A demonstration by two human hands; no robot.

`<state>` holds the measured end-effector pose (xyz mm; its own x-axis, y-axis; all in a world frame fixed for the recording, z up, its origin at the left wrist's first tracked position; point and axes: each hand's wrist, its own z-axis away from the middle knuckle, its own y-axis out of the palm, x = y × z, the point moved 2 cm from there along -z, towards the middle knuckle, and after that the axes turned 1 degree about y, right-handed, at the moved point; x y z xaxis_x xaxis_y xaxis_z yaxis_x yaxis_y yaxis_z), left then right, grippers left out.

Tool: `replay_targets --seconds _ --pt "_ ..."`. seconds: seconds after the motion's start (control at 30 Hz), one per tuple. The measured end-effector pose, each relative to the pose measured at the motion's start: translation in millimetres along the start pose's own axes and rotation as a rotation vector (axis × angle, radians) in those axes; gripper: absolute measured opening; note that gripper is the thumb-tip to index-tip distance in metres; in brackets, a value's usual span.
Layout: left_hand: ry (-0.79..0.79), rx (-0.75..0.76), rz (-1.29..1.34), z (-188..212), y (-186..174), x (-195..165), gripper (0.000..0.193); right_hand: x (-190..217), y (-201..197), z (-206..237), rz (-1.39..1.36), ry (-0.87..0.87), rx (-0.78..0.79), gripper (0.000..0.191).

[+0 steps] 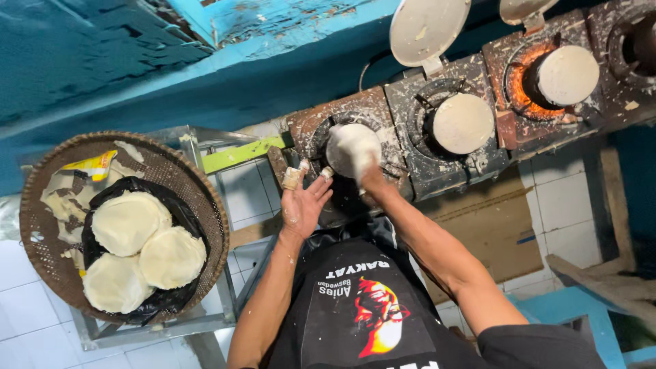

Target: The person cooks round flatbreads on a row of gas-heated griddle presses. They press dough discs onto the hot plates by hand, flip and reposition the breads as they cook, and transfer finished breads into a woven basket, occasionally scooping more dough from a large basin.

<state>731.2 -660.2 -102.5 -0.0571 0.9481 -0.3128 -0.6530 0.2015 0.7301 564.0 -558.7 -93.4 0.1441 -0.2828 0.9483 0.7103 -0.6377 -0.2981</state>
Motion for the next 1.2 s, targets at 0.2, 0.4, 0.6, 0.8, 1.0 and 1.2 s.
replay_targets --seconds 0.2,0.4,0.6,0.8,1.0,1.2 --pt "0.044 -0.015 -0.104 1.6 9.1 4.6 0.076 1.6 -26.7 -1.9 0.7 0.049 0.123 0.058" --pt "0.122 -0.104 -0.039 3.2 17.3 15.6 0.071 -29.8 -150.1 -37.5 -0.541 0.139 -0.234 0.065" --pt "0.22 -0.192 -0.002 0.7 31.6 35.4 0.067 -47.7 -167.8 -28.6 -0.703 0.067 -0.11 0.076" --pt "0.335 -0.298 0.004 3.6 42.0 60.1 0.067 -31.0 -145.1 4.2 -1.359 0.359 -0.216 0.064" --pt "0.475 -0.343 -0.03 4.8 53.7 70.8 0.06 18.4 -160.8 22.4 -1.356 0.591 -0.026 0.053" --pt "0.811 -0.425 -0.279 23.1 92.5 120.8 0.049 -7.8 -294.3 78.8 -0.635 0.254 -0.014 0.054"
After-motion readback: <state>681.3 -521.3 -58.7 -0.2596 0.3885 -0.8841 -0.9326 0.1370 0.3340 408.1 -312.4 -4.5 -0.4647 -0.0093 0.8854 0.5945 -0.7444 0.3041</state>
